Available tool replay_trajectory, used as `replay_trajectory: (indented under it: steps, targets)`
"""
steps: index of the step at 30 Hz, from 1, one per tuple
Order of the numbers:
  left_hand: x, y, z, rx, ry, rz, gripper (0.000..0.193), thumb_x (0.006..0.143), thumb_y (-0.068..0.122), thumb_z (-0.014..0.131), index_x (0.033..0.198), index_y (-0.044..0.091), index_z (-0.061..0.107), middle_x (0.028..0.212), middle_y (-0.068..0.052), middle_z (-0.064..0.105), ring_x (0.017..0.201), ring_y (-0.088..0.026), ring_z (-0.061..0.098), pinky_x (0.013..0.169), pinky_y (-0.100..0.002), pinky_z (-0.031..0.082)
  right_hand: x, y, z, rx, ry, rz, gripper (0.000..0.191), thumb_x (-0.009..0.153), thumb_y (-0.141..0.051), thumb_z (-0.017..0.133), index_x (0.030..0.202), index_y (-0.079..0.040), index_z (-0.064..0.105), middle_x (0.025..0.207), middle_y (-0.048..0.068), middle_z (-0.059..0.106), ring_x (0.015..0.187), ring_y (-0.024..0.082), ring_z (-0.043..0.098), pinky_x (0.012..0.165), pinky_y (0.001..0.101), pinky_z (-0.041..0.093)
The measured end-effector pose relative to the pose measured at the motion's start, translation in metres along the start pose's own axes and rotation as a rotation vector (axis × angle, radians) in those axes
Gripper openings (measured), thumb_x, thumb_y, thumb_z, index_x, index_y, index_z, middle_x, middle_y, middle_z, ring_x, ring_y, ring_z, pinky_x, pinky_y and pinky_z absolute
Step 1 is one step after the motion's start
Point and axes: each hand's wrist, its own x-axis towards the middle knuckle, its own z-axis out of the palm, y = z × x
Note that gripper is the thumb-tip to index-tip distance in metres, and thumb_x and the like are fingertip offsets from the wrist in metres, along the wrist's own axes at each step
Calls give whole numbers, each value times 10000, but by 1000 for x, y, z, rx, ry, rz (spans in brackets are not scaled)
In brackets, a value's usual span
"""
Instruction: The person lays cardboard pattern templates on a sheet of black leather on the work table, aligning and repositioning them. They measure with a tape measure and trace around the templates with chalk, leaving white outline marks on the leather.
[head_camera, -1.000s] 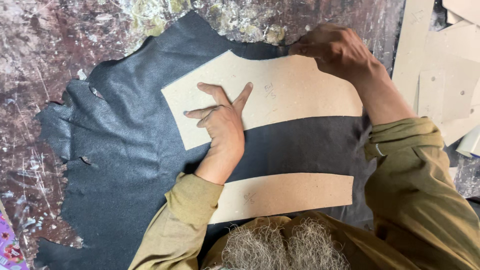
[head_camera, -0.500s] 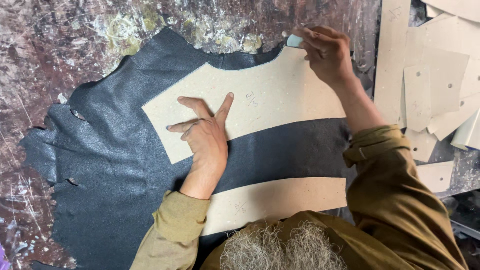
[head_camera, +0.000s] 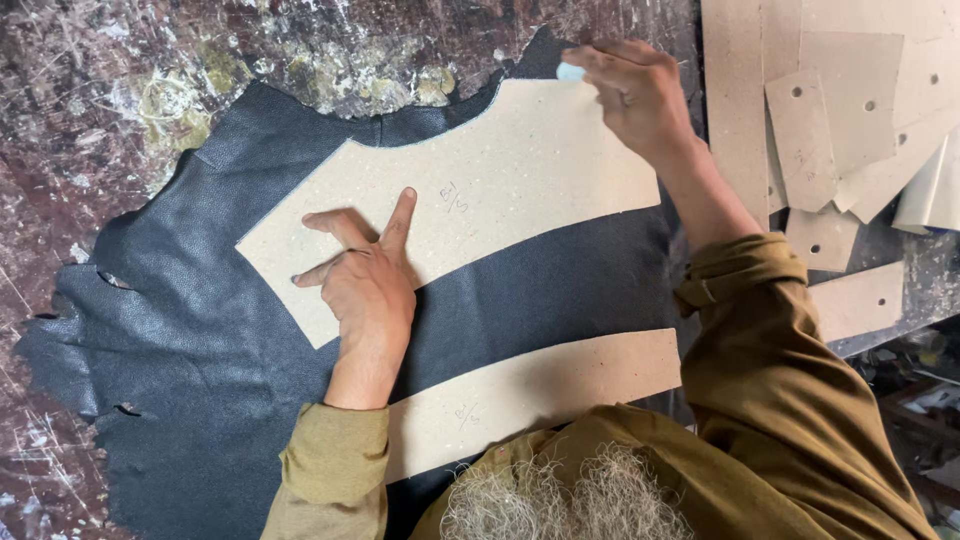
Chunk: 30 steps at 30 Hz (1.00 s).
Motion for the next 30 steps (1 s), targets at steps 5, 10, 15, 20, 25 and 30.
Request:
replay_trajectory:
  steps: [5, 10, 15, 20, 25, 30]
  targets:
    - [-1, 4, 2, 43, 12, -21, 867, 971, 186, 510, 1648, 405, 15, 1348, -521, 320, 816, -553, 715, 335, -327, 548, -43, 26, -43, -12, 69, 122, 306, 1067, 110, 667, 1301, -68, 751, 1219, 140, 754, 1095, 234, 748, 909, 321, 631]
    - [17, 15, -6, -209, -43, 41, 736, 974, 120, 541, 1616, 348, 263, 1370, -507, 404, 744, -377, 769, 531, -415, 580, -68, 22, -62, 94, 188, 382, 332, 1006, 124, 701, 1311, 0, 744, 1085, 148, 755, 823, 150, 684, 690, 268, 525]
    - [49, 111, -57, -343, 446, 304, 406, 1004, 147, 567, 1404, 80, 596, 1402, -308, 511, 1131, -392, 658, 657, -387, 602, -72, 4, -36, 357, 467, 596, 393, 979, 128, 707, 1359, 82, 620, 891, 76, 727, 717, 53, 688, 569, 177, 482]
    - [56, 177, -97, -314, 432, 455, 687, 900, 176, 624, 1485, 469, 415, 1610, -86, 284, 1333, -452, 410, 674, -429, 620, -71, -1, -23, 318, 522, 590, 397, 977, 150, 727, 1359, 89, 637, 1044, 82, 703, 761, 36, 651, 591, 196, 496]
    - [55, 187, -108, -56, 334, 494, 903, 891, 77, 626, 1532, 567, 222, 1652, -110, 158, 1284, -543, 399, 622, -437, 644, -67, 4, -25, 322, 515, 599, 396, 968, 143, 759, 1344, 55, 670, 989, 61, 709, 767, 38, 644, 615, 208, 511]
    - [55, 188, -108, 41, 305, 513, 1065, 844, -55, 642, 1561, 551, 141, 1658, -145, 122, 1285, -548, 396, 611, -388, 647, -87, -7, -32, 127, 389, 531, 427, 939, 83, 788, 1352, 35, 692, 937, 88, 683, 688, 84, 625, 579, 218, 493]
